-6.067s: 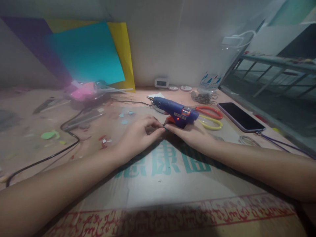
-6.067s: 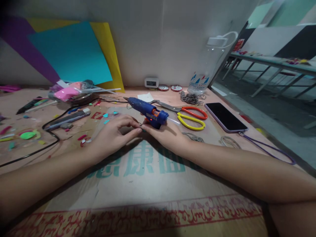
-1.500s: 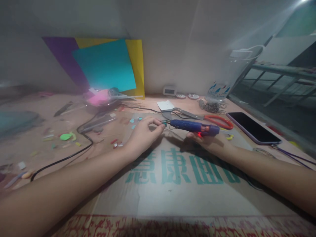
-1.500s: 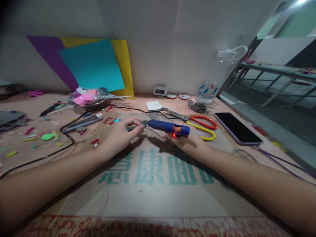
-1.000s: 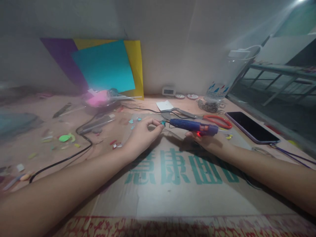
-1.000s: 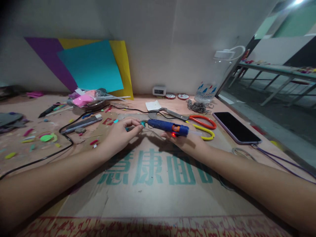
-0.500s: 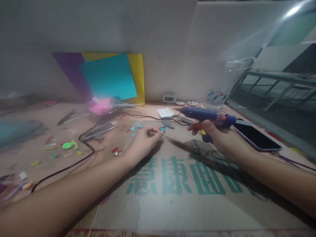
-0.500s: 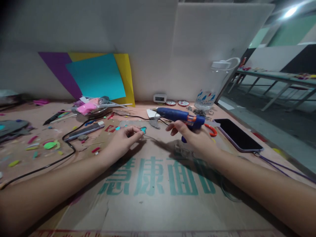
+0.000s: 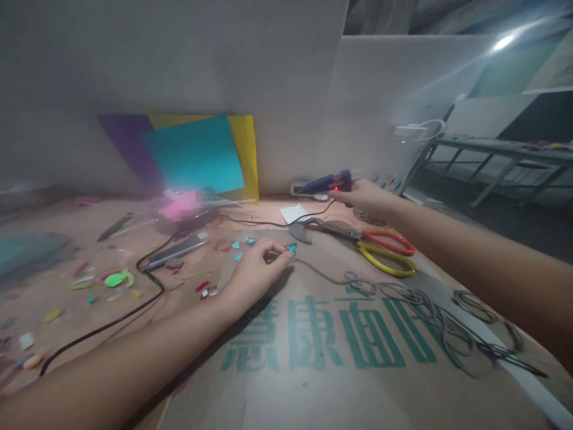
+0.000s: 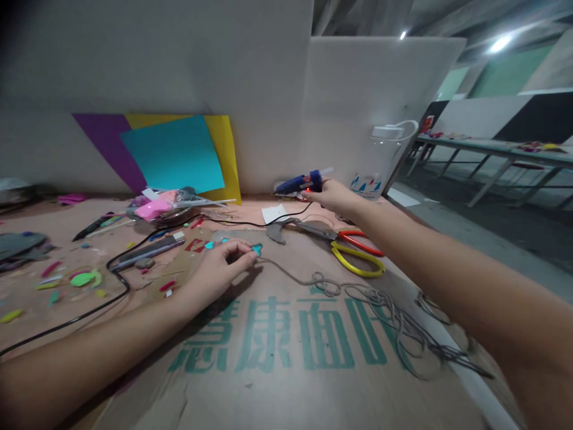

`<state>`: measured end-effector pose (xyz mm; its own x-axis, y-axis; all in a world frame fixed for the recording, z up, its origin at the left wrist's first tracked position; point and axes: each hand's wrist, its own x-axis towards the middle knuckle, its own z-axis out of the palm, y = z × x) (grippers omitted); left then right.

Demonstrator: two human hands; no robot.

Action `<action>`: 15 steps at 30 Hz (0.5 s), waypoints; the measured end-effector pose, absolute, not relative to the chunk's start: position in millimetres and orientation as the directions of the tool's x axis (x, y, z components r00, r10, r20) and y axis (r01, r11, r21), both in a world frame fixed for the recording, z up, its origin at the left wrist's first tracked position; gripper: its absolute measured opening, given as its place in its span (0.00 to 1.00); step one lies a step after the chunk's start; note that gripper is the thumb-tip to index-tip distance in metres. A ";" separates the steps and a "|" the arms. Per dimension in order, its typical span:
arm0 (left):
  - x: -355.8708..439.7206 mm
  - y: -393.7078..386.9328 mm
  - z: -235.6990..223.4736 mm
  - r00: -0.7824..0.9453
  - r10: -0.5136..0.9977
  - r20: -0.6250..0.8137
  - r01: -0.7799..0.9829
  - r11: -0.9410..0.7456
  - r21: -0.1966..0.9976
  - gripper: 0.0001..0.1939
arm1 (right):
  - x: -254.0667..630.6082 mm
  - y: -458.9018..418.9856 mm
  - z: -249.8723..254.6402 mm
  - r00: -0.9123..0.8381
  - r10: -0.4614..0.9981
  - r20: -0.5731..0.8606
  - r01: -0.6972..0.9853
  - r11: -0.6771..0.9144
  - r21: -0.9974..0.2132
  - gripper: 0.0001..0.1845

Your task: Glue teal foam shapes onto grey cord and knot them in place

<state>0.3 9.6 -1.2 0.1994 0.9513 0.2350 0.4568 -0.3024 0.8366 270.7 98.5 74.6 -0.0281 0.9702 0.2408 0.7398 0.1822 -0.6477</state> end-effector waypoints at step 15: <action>0.3 9.7 0.4 0.206 0.954 0.219 0.460 -0.291 0.839 0.10 | 257.6 167.2 23.6 -0.128 0.984 0.124 0.784 0.177 -0.595 0.17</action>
